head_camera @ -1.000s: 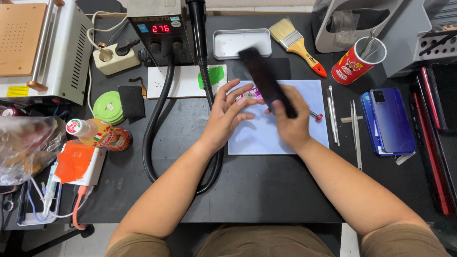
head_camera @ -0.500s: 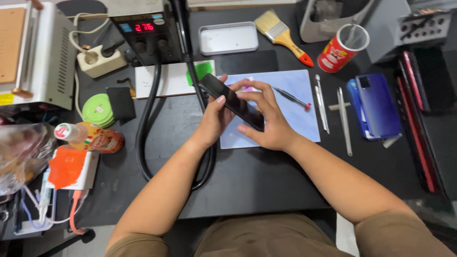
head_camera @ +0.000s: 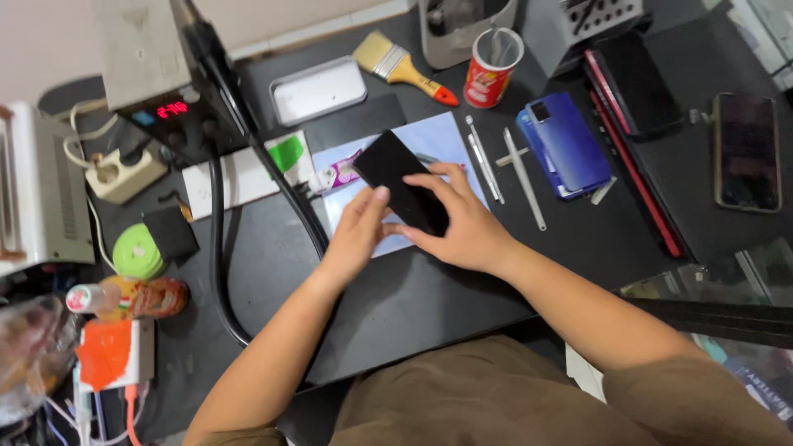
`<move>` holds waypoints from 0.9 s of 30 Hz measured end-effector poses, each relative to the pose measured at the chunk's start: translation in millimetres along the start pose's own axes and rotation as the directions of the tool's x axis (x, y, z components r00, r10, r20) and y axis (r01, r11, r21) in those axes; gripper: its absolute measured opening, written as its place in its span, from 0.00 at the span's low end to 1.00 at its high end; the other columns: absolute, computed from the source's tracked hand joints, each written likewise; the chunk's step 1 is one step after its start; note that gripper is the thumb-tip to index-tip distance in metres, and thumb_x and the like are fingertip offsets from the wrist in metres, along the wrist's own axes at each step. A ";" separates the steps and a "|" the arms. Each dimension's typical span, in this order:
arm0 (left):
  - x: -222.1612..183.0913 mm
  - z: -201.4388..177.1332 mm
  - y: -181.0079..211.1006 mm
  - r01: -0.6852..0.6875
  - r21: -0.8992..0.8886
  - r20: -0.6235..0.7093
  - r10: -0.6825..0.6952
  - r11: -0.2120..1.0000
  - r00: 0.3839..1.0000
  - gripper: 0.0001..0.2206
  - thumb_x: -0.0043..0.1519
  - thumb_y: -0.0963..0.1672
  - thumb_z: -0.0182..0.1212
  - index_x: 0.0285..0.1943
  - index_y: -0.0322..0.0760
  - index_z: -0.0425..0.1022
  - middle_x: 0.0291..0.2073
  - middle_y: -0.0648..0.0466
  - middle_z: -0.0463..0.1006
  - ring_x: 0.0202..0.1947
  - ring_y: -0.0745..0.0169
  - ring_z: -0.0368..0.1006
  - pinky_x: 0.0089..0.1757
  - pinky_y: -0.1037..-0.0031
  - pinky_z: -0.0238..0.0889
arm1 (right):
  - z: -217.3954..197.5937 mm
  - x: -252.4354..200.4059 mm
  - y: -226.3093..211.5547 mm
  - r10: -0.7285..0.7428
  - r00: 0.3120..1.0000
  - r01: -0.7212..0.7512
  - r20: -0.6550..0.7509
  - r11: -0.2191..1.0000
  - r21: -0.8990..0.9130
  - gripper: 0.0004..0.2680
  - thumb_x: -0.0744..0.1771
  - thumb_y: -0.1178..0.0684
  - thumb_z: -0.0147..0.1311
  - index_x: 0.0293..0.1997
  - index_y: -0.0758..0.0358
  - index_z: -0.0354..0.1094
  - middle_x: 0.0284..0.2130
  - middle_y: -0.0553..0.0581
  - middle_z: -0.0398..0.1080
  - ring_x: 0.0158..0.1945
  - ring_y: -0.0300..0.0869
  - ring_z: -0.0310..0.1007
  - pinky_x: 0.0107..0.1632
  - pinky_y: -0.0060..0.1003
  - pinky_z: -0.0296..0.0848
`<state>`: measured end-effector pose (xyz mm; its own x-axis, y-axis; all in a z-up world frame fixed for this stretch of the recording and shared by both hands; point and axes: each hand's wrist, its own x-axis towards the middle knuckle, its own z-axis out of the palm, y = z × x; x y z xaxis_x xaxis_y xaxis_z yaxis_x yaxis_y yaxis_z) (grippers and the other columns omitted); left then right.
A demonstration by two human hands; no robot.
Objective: The person reassembles a smartphone by placing the battery and back cover, then applies a black protective film to the screen. They smooth the film with a cloth and use a heat gun to remove bubbles.
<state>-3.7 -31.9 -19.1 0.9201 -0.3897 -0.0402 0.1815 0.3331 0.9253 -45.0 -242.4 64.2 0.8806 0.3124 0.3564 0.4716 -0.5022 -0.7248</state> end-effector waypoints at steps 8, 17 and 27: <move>63.9 91.8 -26.0 0.059 0.014 0.153 -0.060 0.998 0.986 0.23 0.66 0.42 0.58 0.69 0.29 0.58 0.51 0.45 0.76 0.45 0.62 0.78 0.42 0.70 0.77 | -59.5 -63.3 36.4 0.117 0.968 -0.149 -0.223 0.980 -0.130 0.24 0.59 0.52 0.69 0.60 0.60 0.68 0.59 0.67 0.62 0.63 0.59 0.66 0.60 0.46 0.70; 168.2 150.1 -81.7 -0.184 0.215 0.239 0.131 0.959 0.962 0.35 0.61 0.38 0.67 0.76 0.29 0.52 0.53 0.43 0.69 0.45 0.62 0.75 0.44 0.74 0.71 | -120.4 -77.0 83.0 0.225 0.885 -0.356 -0.407 0.891 -0.282 0.21 0.60 0.52 0.68 0.57 0.61 0.70 0.60 0.65 0.65 0.61 0.58 0.69 0.59 0.47 0.71; 190.5 173.4 -65.7 -0.284 0.380 0.180 0.230 0.880 0.956 0.31 0.58 0.40 0.68 0.70 0.25 0.60 0.60 0.42 0.70 0.42 0.66 0.77 0.40 0.77 0.72 | -136.8 -62.6 107.4 0.126 0.898 -0.340 -0.423 0.809 -0.480 0.21 0.60 0.49 0.66 0.58 0.60 0.70 0.61 0.69 0.63 0.63 0.63 0.64 0.64 0.53 0.64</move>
<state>99.4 -277.0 -22.1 0.8591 -0.4506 0.2427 -0.2333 0.0773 0.9693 -43.0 -426.2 44.7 0.8697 -0.1237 0.4779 0.1051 -0.8996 -0.4240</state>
